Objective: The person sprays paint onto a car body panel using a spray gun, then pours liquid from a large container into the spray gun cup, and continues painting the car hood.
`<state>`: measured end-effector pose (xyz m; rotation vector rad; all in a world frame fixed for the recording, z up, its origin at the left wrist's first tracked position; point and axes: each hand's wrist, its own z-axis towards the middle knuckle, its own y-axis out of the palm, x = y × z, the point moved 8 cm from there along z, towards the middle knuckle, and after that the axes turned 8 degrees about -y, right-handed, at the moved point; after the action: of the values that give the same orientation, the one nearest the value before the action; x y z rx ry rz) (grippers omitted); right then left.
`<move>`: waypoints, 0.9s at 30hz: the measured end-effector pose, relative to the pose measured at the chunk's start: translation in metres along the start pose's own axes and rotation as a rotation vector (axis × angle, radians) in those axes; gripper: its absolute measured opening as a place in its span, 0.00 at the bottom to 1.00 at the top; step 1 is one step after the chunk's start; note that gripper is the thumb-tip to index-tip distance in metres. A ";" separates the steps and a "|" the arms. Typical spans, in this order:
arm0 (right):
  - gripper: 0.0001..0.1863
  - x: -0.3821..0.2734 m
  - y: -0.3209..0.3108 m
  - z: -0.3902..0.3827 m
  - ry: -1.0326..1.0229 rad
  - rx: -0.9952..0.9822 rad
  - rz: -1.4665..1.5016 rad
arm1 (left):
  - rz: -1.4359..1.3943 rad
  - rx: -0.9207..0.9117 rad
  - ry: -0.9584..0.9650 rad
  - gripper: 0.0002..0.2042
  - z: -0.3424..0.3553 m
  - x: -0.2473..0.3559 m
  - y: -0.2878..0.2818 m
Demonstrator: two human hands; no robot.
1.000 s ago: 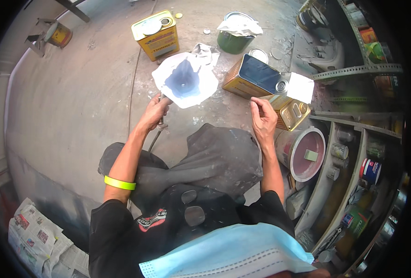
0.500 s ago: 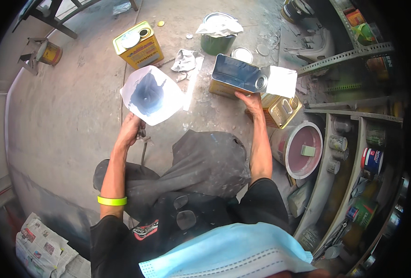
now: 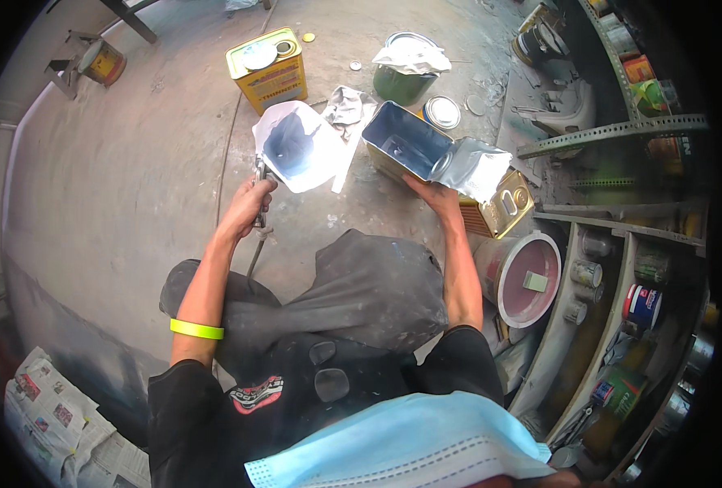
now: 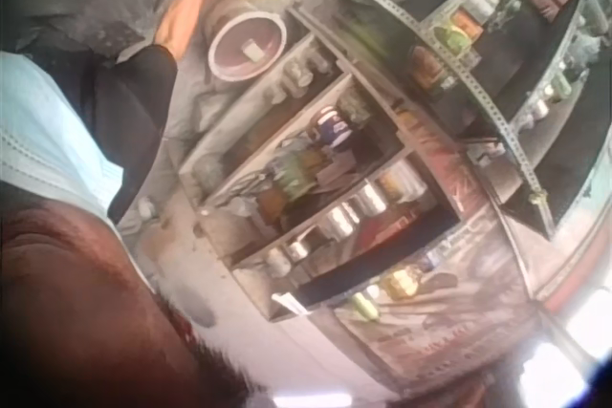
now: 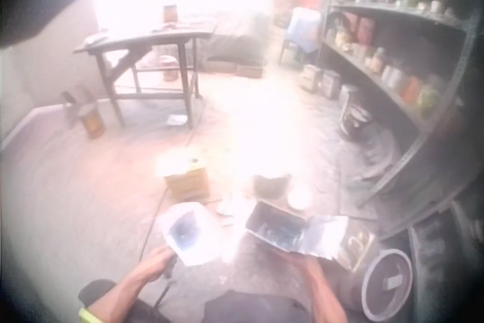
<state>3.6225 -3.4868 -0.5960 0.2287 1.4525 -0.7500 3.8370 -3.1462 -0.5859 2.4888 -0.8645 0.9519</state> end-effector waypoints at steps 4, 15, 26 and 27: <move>0.27 -0.052 -0.012 -0.008 -0.004 0.066 0.053 | -0.026 -0.016 0.075 0.07 0.000 0.005 -0.001; 0.19 -0.229 -0.051 0.015 -0.585 0.020 -0.897 | 0.008 -0.008 0.086 0.11 0.015 -0.005 -0.006; 0.19 -0.241 -0.075 0.061 -1.061 0.247 -0.792 | 0.172 -0.013 -0.026 0.09 0.008 -0.004 0.005; 0.19 -0.239 -0.065 0.062 -1.083 0.238 -0.777 | 0.181 0.016 -0.045 0.09 0.011 -0.011 -0.002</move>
<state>3.6487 -3.4945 -0.3419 -0.5428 0.3621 -1.3841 3.8373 -3.1454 -0.6018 2.4871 -1.1162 0.9657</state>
